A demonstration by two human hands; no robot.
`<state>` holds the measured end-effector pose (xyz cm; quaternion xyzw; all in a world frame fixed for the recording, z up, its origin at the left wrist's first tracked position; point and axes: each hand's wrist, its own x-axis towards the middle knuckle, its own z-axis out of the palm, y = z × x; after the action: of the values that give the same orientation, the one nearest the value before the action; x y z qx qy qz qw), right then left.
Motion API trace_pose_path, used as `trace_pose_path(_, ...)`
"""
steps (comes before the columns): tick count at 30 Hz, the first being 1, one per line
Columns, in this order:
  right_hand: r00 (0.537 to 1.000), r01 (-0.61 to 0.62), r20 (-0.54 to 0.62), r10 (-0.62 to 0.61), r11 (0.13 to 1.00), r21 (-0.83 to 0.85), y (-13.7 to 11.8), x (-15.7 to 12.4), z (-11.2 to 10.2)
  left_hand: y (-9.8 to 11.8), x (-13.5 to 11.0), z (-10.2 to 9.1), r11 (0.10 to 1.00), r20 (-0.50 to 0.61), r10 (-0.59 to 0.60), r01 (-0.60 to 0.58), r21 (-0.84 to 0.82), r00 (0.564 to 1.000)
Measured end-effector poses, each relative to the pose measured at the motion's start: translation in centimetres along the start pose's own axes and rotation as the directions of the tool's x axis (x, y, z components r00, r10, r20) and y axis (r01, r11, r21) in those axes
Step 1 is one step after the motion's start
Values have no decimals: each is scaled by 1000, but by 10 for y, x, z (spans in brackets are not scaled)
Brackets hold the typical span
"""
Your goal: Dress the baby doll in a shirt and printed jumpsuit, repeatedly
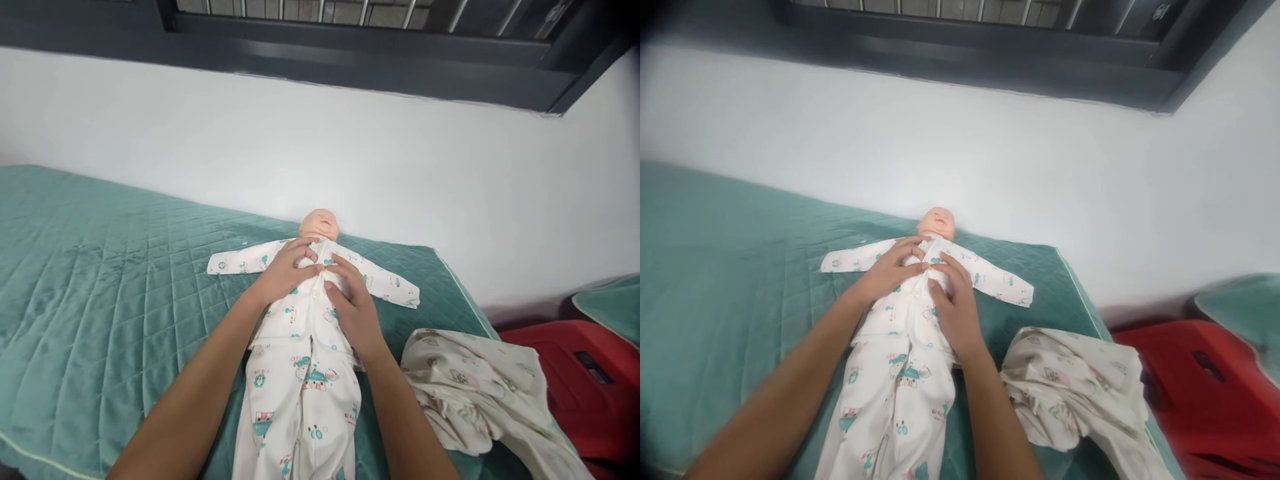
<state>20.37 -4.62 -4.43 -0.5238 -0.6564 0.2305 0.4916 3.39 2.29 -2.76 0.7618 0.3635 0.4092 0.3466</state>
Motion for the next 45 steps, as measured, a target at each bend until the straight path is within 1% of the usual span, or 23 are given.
trace_pose_path(3,1000,-12,-14,12,999,39,0,-1,0,-2,-2,3,999,-38,10,-11,-38,999)
trace_pose_path(6,1000,-21,-9,22,998,61,0,-2,0,-5,-4,2,992,-82,-29,19,-122,996)
trace_pose_path(9,1000,-24,22,22,995,94,2,-2,-2,-6,-6,-4,988,-76,-63,51,-148,995)
trace_pose_path(11,998,-27,60,21,994,109,4,-2,-4,-5,-8,-11,992,-8,-35,33,-119,999)
trace_pose_path(13,996,-24,91,14,994,110,6,-2,-6,-1,-11,-17,997,101,-6,13,-76,995)
trace_pose_path(17,993,8,116,-15,998,62,8,-3,-8,4,-16,-27,999,287,26,-19,-29,958)
trace_pose_path(19,993,23,113,-26,999,35,8,-3,-8,4,-16,-31,998,350,50,-38,-41,936)
trace_pose_path(22,994,33,103,-34,999,15,8,-3,-7,2,-16,-33,997,398,63,-40,-66,915)
trace_pose_path(27,994,54,98,-52,998,-17,9,-3,-6,-1,-16,-33,995,408,85,-56,-82,909)
trace_pose_path(33,988,146,69,-140,985,-93,8,-4,-3,0,-16,-29,993,373,95,-112,24,923)
trace_pose_path(36,979,195,91,-184,972,-133,3,-4,-3,1,-16,-25,989,332,118,-139,40,936)
trace_pose_path(40,962,260,135,-236,945,-196,-4,-4,-3,2,-16,-23,992,321,118,-129,15,940)
trace_pose_path(43,951,305,131,-282,926,-222,-7,-4,-3,1,-15,-23,994,314,99,-108,12,944)
trace_pose_path(45,949,311,123,-291,926,-213,-8,-4,-3,0,-14,-23,995,305,87,-95,12,948)
